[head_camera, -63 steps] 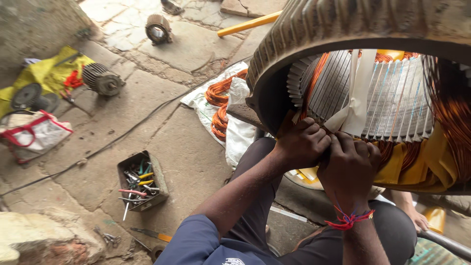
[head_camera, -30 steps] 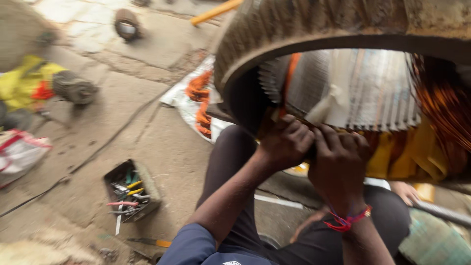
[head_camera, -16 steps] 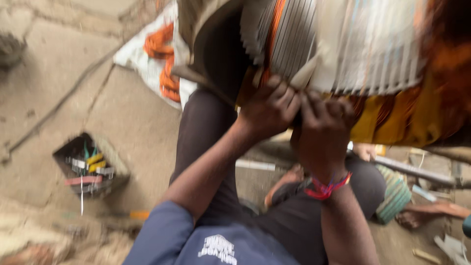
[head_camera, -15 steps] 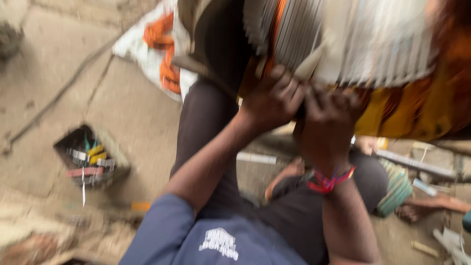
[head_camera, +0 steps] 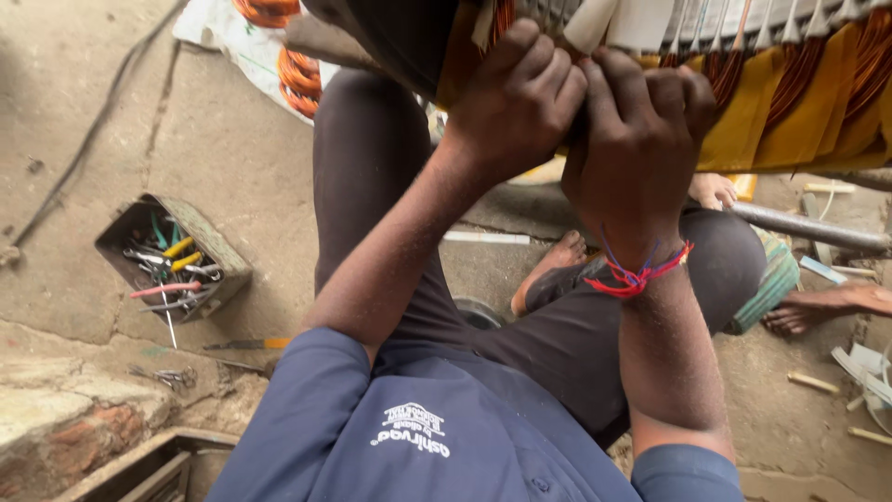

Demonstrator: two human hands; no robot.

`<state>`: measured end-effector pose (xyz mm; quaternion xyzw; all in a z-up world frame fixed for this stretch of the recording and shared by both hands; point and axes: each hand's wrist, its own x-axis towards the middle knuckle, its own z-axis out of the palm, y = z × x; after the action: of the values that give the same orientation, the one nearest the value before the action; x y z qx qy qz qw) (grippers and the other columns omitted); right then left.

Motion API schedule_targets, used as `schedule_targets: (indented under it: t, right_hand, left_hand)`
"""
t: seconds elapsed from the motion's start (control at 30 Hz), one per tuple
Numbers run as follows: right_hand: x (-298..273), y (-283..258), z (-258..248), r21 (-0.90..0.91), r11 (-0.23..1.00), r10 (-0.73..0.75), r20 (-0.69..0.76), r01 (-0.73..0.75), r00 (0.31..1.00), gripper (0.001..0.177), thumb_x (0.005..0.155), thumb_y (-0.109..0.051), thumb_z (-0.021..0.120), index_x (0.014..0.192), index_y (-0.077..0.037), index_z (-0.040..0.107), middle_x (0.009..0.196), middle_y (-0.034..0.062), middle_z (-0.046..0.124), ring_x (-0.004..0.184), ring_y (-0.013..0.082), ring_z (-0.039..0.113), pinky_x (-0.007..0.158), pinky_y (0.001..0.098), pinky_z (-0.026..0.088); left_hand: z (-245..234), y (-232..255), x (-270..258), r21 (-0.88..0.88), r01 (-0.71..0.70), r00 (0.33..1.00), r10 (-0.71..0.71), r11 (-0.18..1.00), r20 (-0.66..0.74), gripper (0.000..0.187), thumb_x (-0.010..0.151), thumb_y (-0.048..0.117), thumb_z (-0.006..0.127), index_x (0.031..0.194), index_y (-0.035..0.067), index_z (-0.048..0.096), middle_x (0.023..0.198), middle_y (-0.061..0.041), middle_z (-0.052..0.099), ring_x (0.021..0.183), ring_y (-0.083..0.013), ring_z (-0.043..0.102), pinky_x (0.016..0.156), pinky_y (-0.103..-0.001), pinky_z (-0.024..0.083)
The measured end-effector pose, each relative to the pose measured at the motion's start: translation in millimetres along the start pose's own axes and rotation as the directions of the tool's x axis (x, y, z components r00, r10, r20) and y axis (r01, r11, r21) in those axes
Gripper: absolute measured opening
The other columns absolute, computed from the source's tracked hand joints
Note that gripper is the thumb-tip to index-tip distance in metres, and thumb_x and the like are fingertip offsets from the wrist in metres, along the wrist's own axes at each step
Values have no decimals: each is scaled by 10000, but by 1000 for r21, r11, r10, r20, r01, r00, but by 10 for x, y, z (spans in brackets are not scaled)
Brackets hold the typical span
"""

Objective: The person sits on the floor and works on a large motor stator, inserting yellow insulating paper into the slots between copper windings. They use a wooden stick and a metal tool to press the paper into place.

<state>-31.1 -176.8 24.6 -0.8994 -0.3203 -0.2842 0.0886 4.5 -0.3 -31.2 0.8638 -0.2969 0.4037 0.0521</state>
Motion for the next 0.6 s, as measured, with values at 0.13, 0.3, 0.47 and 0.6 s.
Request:
schedule_targets:
  t: [0.13, 0.3, 0.47, 0.6]
  right_hand:
    - [98, -33, -12, -3, 1000, 4, 1, -4, 1000, 330, 990, -123, 628, 1300, -33, 699, 1336, 81, 675, 1155, 293, 583, 1134, 439, 345]
    - [70, -103, -35, -76, 997, 0, -4, 0, 1000, 304, 994, -144, 658, 1283, -74, 719, 1312, 52, 694, 1146, 286, 603, 1126, 411, 362]
    - [94, -146, -7, -116, 993, 11, -1, -11, 1000, 312, 963, -174, 641, 1255, -89, 713, 1328, 45, 694, 1149, 273, 611, 1161, 391, 369]
    - [118, -167, 12, -138, 989, 51, 18, -48, 999, 425, 858, -181, 641, 1264, -94, 728, 1293, 49, 711, 1118, 269, 630, 1137, 387, 386]
  left_hand:
    - [-7, -4, 35, -2, 29, 998, -29, 1000, -59, 229, 946, 185, 582, 1050, 6, 681, 1000, -124, 688, 1051, -274, 642, 1118, -454, 399]
    - [12, 44, 17, -62, 47, 996, -51, 997, -72, 228, 886, 181, 591, 990, 1, 685, 966, -126, 695, 1039, -289, 656, 1079, -454, 436]
    - [-158, -8, 80, -48, 27, 994, -32, 998, -105, 120, 884, 146, 605, 875, 41, 662, 879, -105, 693, 945, -264, 681, 1043, -408, 472]
    - [-276, 0, 116, -40, 40, 989, -45, 998, -140, 132, 868, 157, 604, 871, 40, 665, 870, -103, 696, 930, -249, 681, 1039, -386, 476]
